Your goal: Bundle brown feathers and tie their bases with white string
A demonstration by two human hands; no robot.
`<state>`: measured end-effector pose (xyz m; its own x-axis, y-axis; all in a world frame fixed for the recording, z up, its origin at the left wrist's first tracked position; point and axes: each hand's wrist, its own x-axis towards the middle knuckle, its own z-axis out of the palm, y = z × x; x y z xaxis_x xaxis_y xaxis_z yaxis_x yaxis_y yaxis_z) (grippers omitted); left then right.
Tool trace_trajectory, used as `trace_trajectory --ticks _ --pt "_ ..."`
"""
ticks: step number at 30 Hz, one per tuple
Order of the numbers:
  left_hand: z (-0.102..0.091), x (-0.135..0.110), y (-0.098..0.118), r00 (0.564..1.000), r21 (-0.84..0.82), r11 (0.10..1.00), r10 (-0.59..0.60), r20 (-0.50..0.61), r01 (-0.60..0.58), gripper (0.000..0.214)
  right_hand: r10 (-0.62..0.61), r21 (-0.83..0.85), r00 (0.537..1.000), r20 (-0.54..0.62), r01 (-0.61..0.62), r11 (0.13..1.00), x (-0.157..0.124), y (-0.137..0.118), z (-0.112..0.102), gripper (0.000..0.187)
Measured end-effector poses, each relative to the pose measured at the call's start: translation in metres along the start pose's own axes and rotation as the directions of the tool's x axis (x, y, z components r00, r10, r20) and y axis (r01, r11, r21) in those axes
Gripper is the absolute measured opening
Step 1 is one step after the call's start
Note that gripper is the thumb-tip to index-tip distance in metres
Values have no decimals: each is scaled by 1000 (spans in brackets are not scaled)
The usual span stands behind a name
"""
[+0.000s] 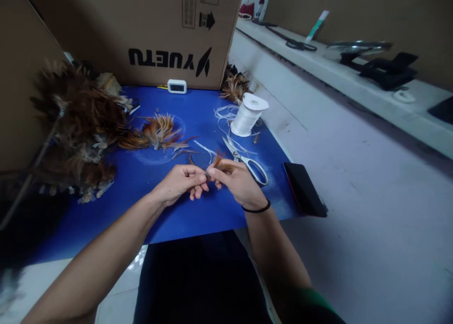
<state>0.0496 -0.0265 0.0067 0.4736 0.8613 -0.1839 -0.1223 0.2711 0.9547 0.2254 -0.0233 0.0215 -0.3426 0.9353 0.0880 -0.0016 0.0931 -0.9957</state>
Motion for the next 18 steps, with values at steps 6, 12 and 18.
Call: trace_trajectory --ticks 6,12,18 --pt "1 0 1 999 1 1000 -19 -31 19 28 -8 -3 1000 5 8 1000 1 0 1 19" --pt "2 0 2 993 2 998 -70 -95 70 29 -37 -62 997 -63 33 998 2 -4 6 20" --pt "0 1 -1 991 14 995 -98 -89 100 33 -64 -105 986 -154 48 993 2 -3 5 19"
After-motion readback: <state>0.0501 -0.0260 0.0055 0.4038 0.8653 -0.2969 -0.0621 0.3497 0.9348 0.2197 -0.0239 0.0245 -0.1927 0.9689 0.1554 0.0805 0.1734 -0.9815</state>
